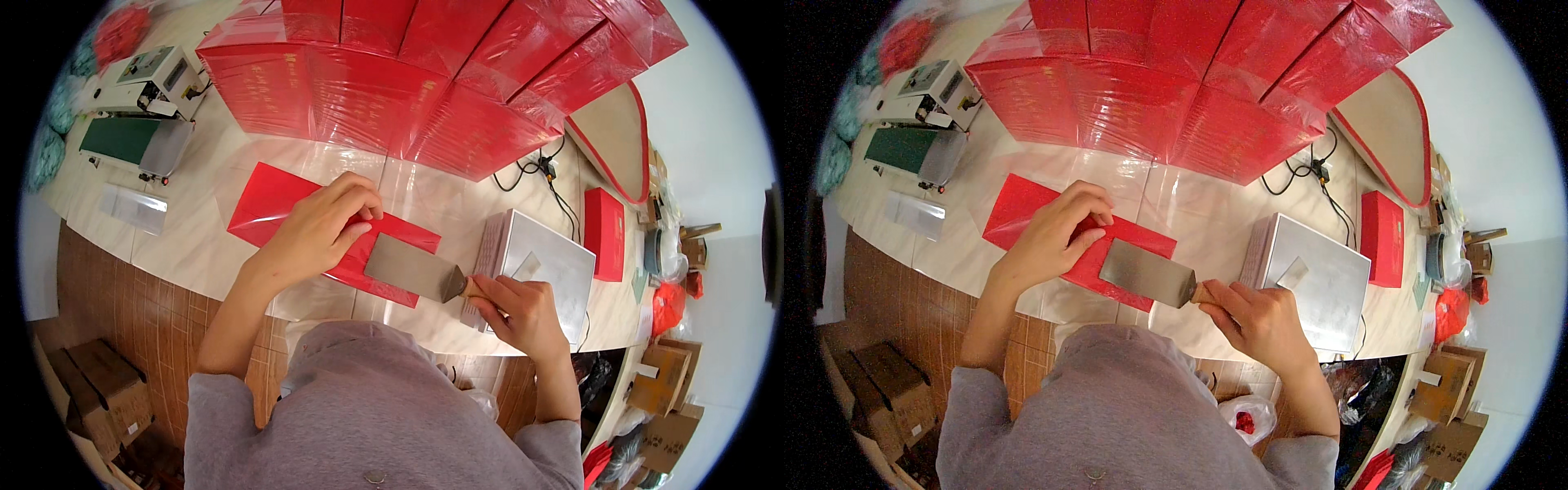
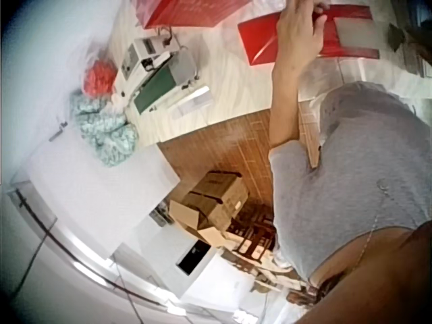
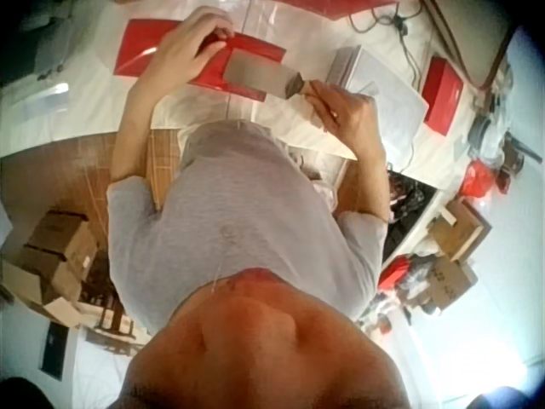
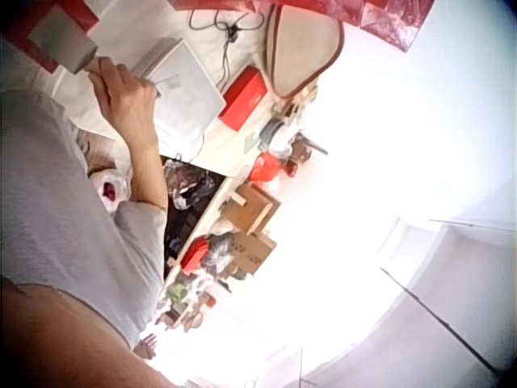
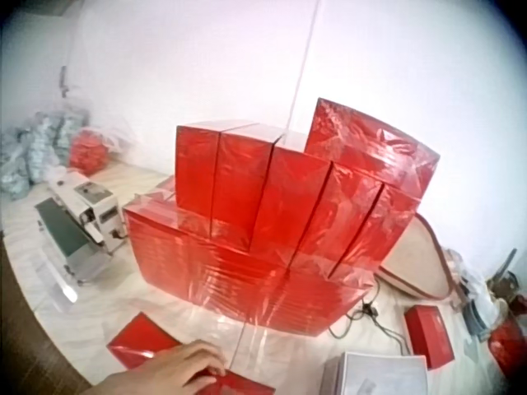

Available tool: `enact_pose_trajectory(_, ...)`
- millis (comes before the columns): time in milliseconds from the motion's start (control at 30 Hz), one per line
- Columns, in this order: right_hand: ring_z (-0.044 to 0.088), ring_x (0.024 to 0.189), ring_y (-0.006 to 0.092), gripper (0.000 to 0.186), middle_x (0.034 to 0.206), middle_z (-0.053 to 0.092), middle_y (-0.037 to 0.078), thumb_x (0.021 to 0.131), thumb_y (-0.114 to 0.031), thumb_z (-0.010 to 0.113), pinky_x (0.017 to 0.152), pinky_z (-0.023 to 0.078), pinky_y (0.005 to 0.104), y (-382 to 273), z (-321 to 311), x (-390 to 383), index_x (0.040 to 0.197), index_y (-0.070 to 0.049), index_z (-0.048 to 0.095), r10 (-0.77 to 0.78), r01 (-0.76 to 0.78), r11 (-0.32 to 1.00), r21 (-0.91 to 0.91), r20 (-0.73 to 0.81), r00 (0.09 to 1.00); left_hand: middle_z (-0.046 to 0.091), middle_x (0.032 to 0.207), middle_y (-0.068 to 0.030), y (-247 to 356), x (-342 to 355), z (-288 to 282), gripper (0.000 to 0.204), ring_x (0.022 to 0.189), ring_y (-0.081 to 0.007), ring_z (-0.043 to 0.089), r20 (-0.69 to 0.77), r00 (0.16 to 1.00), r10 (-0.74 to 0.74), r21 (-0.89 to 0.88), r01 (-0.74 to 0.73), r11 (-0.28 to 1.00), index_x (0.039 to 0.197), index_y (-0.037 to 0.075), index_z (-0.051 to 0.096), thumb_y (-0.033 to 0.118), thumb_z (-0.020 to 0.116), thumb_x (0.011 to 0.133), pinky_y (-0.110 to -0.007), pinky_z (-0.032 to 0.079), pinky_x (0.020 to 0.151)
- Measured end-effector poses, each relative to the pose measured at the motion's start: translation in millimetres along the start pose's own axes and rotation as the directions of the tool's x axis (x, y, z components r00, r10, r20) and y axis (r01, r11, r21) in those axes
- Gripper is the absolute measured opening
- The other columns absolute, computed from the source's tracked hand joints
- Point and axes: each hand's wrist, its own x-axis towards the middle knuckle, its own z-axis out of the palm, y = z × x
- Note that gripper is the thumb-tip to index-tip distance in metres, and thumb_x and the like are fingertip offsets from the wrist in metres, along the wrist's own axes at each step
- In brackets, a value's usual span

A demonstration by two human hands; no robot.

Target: The person wraps red boxes in plastic film by hand, using a small metal spatula-like tool to smooth the plastic over the box surfaces.

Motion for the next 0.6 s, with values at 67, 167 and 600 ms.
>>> enact_pose_trajectory(67, 0.058, 0.048, 0.0221, 0.023, 0.066, 0.059, 0.005, 0.083, -0.020, 0.073, 0.043, 0.043, 0.0348, 3.0, -0.9, 4.2, 0.101, -0.006, 0.068, 0.003, -0.003, 1.000, 0.007, -0.005, 1.000, 0.052, 0.108, -0.0090, 2.7, -0.6, -0.5, 0.018, 0.089, -0.0223, 0.062, -0.021, 1.000, -0.016, -0.032, 0.015, 0.999, 0.100, 0.002, 0.052, -0.006, 0.060, 0.085, -0.034, 0.052, 0.078)
enact_pose_trajectory(167, 0.057, 0.049, 0.0231, 0.023, 0.067, 0.061, 0.006, 0.082, -0.017, 0.074, 0.045, 0.043, 0.0337, 6.3, -2.7, 10.6, 0.100, -0.006, 0.068, 0.013, -0.012, 0.999, 0.038, -0.007, 1.000, 0.049, 0.112, -0.0105, 0.2, -1.4, -2.0, 0.020, 0.090, -0.0222, 0.063, -0.027, 0.999, -0.029, -0.002, 0.029, 1.000, 0.102, 0.002, 0.051, -0.008, 0.057, 0.087, -0.033, 0.053, 0.079)
enact_pose_trajectory(600, 0.060, 0.054, 0.0251, 0.017, 0.068, 0.062, 0.004, 0.087, -0.021, 0.069, 0.047, 0.046, 0.0362, 23.7, -2.2, 27.1, 0.099, -0.010, 0.067, -0.027, 0.029, 0.999, 0.043, -0.028, 0.999, 0.040, 0.118, -0.0126, -4.1, -5.4, 0.5, 0.039, 0.098, -0.0212, 0.052, -0.151, 0.988, 0.038, 0.070, -0.027, 0.997, 0.116, 0.004, 0.046, 0.000, 0.068, 0.084, -0.035, 0.047, 0.089)
